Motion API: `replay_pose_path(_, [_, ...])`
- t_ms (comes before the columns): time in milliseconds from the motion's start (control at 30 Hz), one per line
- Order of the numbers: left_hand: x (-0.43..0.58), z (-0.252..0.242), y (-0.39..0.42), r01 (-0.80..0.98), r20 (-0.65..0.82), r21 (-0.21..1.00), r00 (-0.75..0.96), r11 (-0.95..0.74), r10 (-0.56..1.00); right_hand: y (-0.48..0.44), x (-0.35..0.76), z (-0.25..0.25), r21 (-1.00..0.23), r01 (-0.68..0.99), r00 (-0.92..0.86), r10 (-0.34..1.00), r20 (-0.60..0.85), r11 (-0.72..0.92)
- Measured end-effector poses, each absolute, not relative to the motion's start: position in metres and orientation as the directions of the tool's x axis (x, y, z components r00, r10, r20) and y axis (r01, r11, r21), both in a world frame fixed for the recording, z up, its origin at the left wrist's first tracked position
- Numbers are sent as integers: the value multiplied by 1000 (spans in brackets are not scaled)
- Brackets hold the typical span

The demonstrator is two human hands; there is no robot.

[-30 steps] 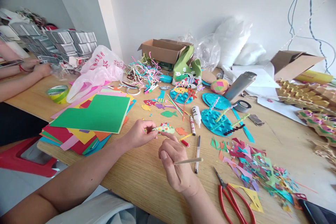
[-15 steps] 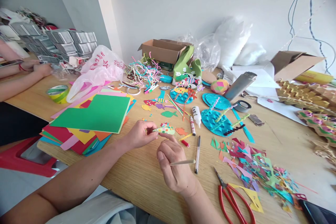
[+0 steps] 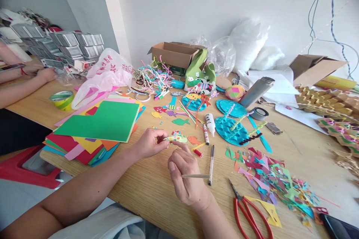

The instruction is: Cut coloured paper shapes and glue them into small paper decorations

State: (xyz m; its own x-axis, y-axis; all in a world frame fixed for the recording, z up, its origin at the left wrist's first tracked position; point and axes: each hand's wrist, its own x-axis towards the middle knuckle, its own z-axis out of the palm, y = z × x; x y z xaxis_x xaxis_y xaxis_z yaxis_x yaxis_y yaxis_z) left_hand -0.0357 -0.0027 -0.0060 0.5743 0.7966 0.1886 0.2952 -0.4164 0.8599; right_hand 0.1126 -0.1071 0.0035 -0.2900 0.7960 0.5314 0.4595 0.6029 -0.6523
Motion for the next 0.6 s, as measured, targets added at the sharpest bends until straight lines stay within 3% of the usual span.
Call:
replay_pose_path(467, [-35,-9,-2,284,196,858,588,-427,785,-106,112,2,-641,460,-304,787,536,614])
replay_pose_path(600, [-36,-8,-2,291,198,860,569,-420,798,-108,111,0,-737,436,-184,853,488,516])
